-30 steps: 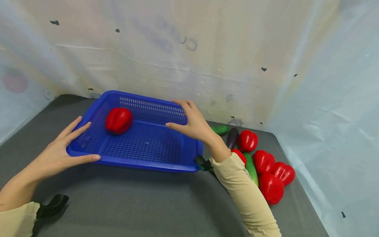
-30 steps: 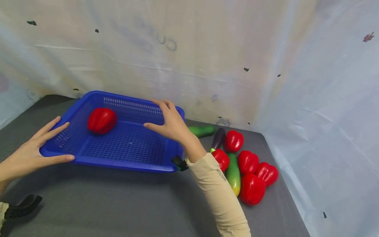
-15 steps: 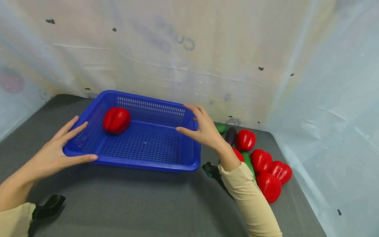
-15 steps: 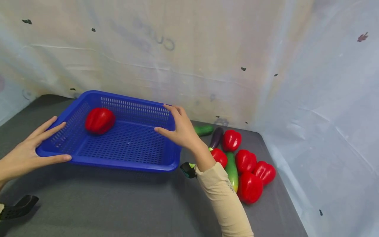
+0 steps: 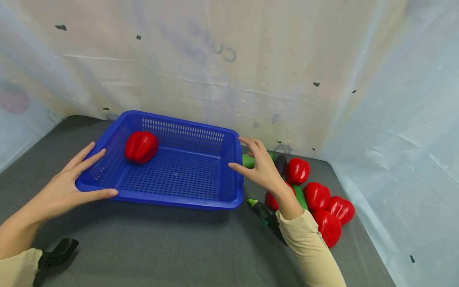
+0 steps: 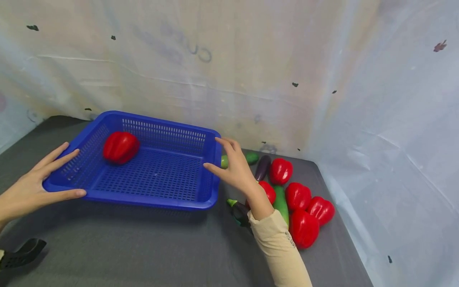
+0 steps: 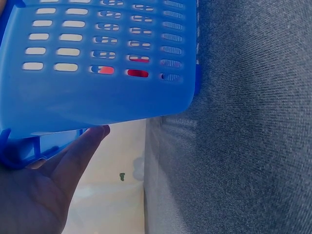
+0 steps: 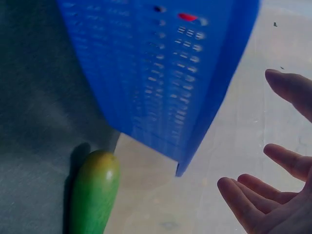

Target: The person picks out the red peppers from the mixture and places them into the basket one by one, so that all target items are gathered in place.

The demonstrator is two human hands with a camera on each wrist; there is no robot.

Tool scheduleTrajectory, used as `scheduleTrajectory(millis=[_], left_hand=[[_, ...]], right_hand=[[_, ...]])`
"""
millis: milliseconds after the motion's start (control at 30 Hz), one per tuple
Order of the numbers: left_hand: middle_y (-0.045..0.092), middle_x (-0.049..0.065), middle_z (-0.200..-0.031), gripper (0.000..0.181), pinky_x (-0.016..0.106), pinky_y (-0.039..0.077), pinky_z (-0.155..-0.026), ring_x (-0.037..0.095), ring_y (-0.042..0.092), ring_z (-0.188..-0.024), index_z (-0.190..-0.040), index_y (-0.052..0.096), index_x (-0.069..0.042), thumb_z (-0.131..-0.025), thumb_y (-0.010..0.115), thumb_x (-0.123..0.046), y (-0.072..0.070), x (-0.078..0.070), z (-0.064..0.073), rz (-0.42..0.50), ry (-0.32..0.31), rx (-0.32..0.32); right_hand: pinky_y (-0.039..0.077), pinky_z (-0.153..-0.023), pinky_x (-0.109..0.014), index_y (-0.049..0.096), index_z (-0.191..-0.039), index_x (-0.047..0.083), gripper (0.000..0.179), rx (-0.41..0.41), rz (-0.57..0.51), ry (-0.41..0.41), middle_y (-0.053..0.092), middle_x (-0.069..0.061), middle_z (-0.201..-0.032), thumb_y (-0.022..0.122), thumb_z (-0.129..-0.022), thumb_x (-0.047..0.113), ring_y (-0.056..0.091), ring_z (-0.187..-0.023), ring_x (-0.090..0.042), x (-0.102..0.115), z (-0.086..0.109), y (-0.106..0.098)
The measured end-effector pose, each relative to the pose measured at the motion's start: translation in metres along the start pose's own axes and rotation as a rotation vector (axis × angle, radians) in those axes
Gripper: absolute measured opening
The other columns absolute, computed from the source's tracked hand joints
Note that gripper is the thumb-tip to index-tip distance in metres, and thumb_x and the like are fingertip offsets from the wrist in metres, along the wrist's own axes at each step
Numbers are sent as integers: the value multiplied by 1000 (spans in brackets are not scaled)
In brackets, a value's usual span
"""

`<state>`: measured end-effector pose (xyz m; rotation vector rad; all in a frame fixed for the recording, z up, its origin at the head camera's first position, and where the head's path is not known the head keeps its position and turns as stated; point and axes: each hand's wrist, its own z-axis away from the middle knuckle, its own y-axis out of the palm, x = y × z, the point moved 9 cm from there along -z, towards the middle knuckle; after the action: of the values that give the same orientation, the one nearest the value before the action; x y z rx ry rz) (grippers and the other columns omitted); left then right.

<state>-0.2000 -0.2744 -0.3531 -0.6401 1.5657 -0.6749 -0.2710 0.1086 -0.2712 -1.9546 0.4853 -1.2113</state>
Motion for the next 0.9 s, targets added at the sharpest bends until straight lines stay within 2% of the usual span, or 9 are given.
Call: scheduleTrajectory(millis=[167, 400, 600, 900], left_hand=[[-17, -1, -161, 107, 82, 5, -95, 49, -13, -143, -156, 10, -21, -76, 79, -39, 0, -1, 0, -4, -1, -4], [-16, -1, -161, 107, 82, 4, -96, 48, -13, -143, -155, 10, -21, -76, 79, -38, 0, -2, 2, 10, 10, -12], [-16, -1, -161, 107, 81, 4, -96, 48, -13, -143, -155, 10, -20, -76, 79, -37, 0, -2, 2, 11, 18, -19], [-15, -3, -161, 106, 81, 3, -97, 48, -13, -143, -155, 11, -22, -76, 80, -36, 0, -2, 1, 21, 21, -21]], right_hand=[[45, -103, -43, 40, -145, 11, 71, -14, 24, -3, 38, -10, -146, 73, -85, 30, 43, -132, -24, -10, 6, -2], [48, -100, -44, 40, -145, 16, 71, -18, 52, 21, 39, -11, -145, 74, -84, 31, 52, -123, -28, -23, 16, -6], [46, -102, -44, 41, -145, 14, 71, -16, 65, 34, 39, -13, -144, 75, -84, 29, 46, -127, -28, -35, 26, -7], [47, -99, -48, 41, -145, 12, 72, -22, 109, 64, 40, -13, -143, 74, -83, 29, 49, -123, -29, -54, 43, -12]])
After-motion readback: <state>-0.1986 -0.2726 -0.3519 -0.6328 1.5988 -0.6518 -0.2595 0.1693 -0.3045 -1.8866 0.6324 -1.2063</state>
